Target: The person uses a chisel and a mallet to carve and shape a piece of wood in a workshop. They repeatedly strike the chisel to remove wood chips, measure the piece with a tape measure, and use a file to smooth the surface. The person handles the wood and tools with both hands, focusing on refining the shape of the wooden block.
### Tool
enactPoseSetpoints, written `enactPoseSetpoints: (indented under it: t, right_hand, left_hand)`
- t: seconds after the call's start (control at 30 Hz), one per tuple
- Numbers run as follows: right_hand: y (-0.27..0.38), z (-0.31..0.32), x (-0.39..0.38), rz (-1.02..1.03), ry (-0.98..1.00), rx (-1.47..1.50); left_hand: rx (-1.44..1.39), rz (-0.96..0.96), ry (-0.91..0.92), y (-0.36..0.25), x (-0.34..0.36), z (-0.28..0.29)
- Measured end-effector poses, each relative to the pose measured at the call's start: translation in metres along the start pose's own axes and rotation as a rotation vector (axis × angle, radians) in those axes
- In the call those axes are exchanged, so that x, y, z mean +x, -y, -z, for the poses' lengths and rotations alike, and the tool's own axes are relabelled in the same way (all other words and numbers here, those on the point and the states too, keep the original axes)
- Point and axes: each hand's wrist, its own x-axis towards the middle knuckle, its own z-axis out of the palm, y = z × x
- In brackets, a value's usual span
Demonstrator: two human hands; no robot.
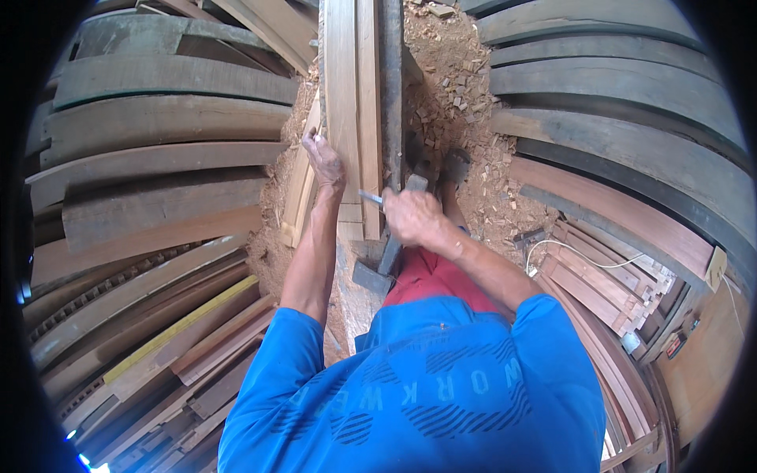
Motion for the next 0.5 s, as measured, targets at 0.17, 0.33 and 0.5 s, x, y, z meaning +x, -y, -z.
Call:
enactPoseSetpoints:
  t: [0.17,0.33,0.5]
  right_hand:
    - [-0.031,0.101,0.065,-0.187,-0.222,-0.020]
    - [-0.045,0.142,0.138,-0.148,-0.363,-0.177]
    - [-0.038,0.101,0.117,0.014,-0.349,-0.221]
  left_hand:
    - [0.029,-0.039,-0.016,-0.001,0.002,-0.002]
    - [0.052,-0.004,0.035,-0.006,0.001,0.000]
    - [0.063,0.016,0.037,-0.013,-0.002,-0.002]
